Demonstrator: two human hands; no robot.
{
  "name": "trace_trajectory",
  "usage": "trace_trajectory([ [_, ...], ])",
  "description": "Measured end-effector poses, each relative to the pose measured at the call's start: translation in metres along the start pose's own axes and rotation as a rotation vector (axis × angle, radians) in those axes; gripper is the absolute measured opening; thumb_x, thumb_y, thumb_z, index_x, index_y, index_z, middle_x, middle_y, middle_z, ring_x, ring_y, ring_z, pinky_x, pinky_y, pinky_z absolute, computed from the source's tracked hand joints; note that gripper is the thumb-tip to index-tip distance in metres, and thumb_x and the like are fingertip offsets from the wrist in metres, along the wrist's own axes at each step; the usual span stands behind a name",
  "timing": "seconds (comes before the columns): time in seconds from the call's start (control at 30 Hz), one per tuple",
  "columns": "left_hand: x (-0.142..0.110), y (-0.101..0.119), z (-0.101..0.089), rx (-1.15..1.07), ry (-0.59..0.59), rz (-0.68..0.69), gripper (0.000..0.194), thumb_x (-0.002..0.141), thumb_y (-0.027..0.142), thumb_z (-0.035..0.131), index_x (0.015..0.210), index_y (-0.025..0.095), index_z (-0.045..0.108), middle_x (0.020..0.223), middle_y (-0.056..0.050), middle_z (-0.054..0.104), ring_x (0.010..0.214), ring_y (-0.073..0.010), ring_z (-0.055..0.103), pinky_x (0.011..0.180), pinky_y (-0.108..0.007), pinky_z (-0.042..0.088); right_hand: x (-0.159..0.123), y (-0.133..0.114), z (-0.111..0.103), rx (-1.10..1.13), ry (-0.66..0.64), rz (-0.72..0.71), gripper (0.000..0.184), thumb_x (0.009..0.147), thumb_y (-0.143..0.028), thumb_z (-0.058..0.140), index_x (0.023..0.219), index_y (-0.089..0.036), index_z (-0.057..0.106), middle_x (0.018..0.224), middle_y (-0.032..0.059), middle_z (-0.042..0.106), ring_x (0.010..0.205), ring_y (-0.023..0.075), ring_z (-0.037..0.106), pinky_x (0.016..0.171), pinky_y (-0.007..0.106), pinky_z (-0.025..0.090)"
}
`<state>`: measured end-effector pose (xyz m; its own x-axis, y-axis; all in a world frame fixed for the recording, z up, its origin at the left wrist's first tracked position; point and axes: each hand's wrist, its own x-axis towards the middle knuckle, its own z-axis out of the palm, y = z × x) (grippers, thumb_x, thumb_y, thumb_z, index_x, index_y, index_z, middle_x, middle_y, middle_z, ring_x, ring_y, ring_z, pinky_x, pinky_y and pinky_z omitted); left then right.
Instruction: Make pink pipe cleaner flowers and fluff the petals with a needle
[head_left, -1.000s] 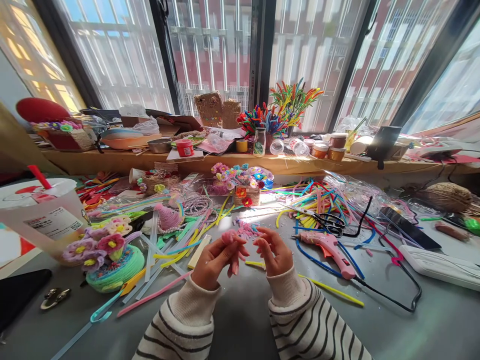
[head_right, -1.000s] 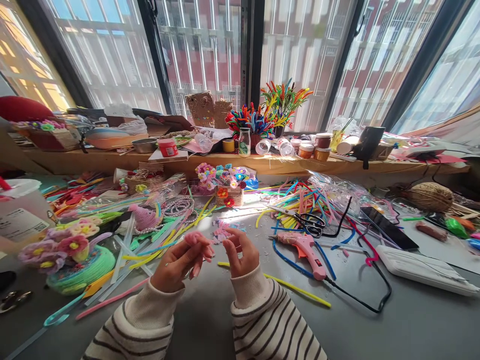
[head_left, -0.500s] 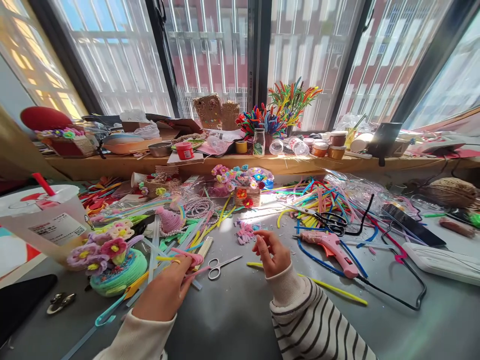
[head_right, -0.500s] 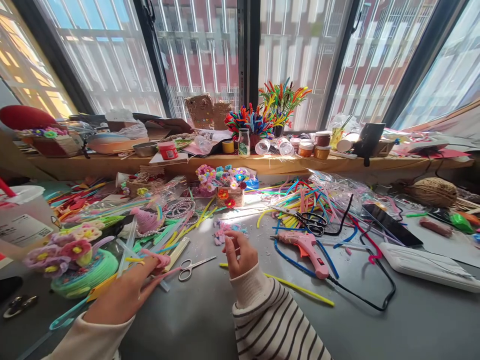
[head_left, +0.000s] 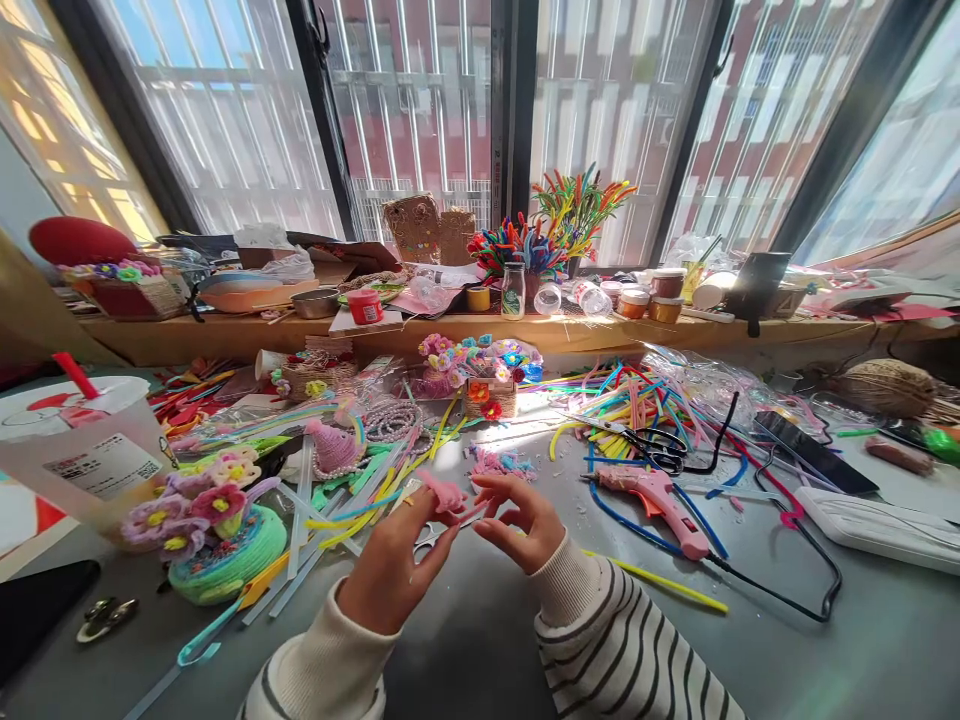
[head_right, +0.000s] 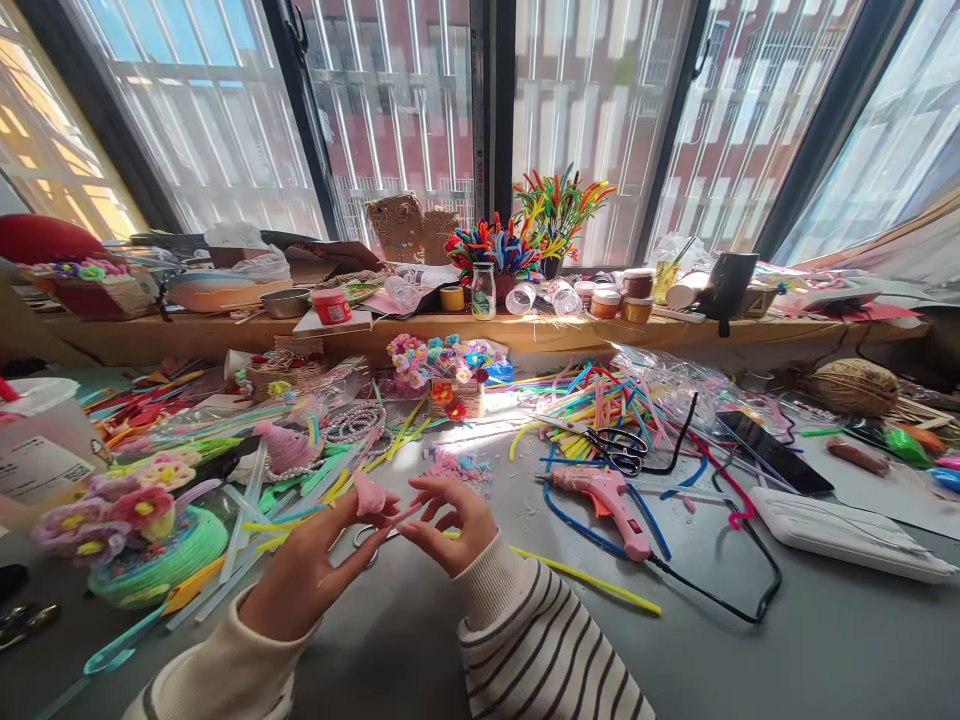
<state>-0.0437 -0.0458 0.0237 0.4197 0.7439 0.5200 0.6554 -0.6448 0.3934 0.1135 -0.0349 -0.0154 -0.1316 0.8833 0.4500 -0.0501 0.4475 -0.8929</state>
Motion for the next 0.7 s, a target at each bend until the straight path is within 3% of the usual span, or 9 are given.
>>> trace_trajectory([
  [0.1,0.021,0.019,0.017,-0.239,-0.021,-0.033,0.015,0.069,0.016,0.046,0.085,0.015,0.047,0.078,-0.006,0.058,0.071,-0.0142,0.058,0.066,-0.026,0.046,0.003,0.002,-0.004,0.127,0.112,0.032,0.025,0.062,-0.028,0.059,0.087,-0.025,0.06,0.071,0.0002,0.051,0.057,0.0092,0.047,0.041,0.017,0.04],
  [0.23,0.039,0.026,0.034,-0.515,-0.014,-0.113,0.017,0.068,0.018,0.049,0.084,0.013,0.047,0.077,-0.005,0.057,0.069,-0.0136,0.058,0.067,-0.027,0.047,0.008,0.005,-0.015,0.168,0.215,0.008,0.017,0.066,-0.026,0.056,0.081,-0.026,0.064,0.067,-0.0005,0.048,0.049,0.0062,0.042,0.037,0.017,0.036],
  [0.4,0.044,0.016,0.042,-0.702,-0.025,-0.21,0.023,0.065,0.022,0.054,0.085,0.013,0.049,0.075,-0.004,0.057,0.067,-0.0128,0.056,0.065,-0.026,0.047,0.013,0.009,-0.028,0.338,0.43,0.03,0.015,0.062,-0.031,0.06,0.071,-0.021,0.067,0.053,-0.0018,0.049,0.04,0.0045,0.039,0.035,0.018,0.031],
  [0.53,0.038,0.001,0.046,-0.781,0.038,-0.389,0.016,0.062,0.026,0.058,0.068,0.013,0.052,0.062,0.0,0.053,0.046,-0.007,0.048,0.046,-0.021,0.044,0.015,0.008,-0.037,0.523,0.597,0.149,0.015,0.057,-0.03,0.064,0.067,-0.019,0.067,0.049,-0.003,0.049,0.039,0.0031,0.039,0.033,0.015,0.03],
  [0.6,0.035,-0.003,0.047,-0.861,0.086,-0.438,0.014,0.061,0.025,0.058,0.063,0.012,0.052,0.058,0.001,0.052,0.044,-0.006,0.046,0.043,-0.02,0.042,0.015,0.008,-0.038,0.578,0.622,0.17,0.015,0.056,-0.029,0.066,0.068,-0.02,0.066,0.05,-0.0038,0.05,0.039,0.0022,0.04,0.033,0.013,0.031],
  [0.7,0.034,-0.004,0.048,-0.941,0.126,-0.471,0.014,0.06,0.024,0.06,0.061,0.012,0.052,0.056,0.002,0.052,0.044,-0.0064,0.045,0.041,-0.019,0.04,0.014,0.01,-0.033,0.601,0.557,0.187,0.021,0.056,-0.028,0.066,0.076,-0.022,0.065,0.049,-0.0051,0.05,0.04,0.0023,0.042,0.034,0.012,0.034],
])
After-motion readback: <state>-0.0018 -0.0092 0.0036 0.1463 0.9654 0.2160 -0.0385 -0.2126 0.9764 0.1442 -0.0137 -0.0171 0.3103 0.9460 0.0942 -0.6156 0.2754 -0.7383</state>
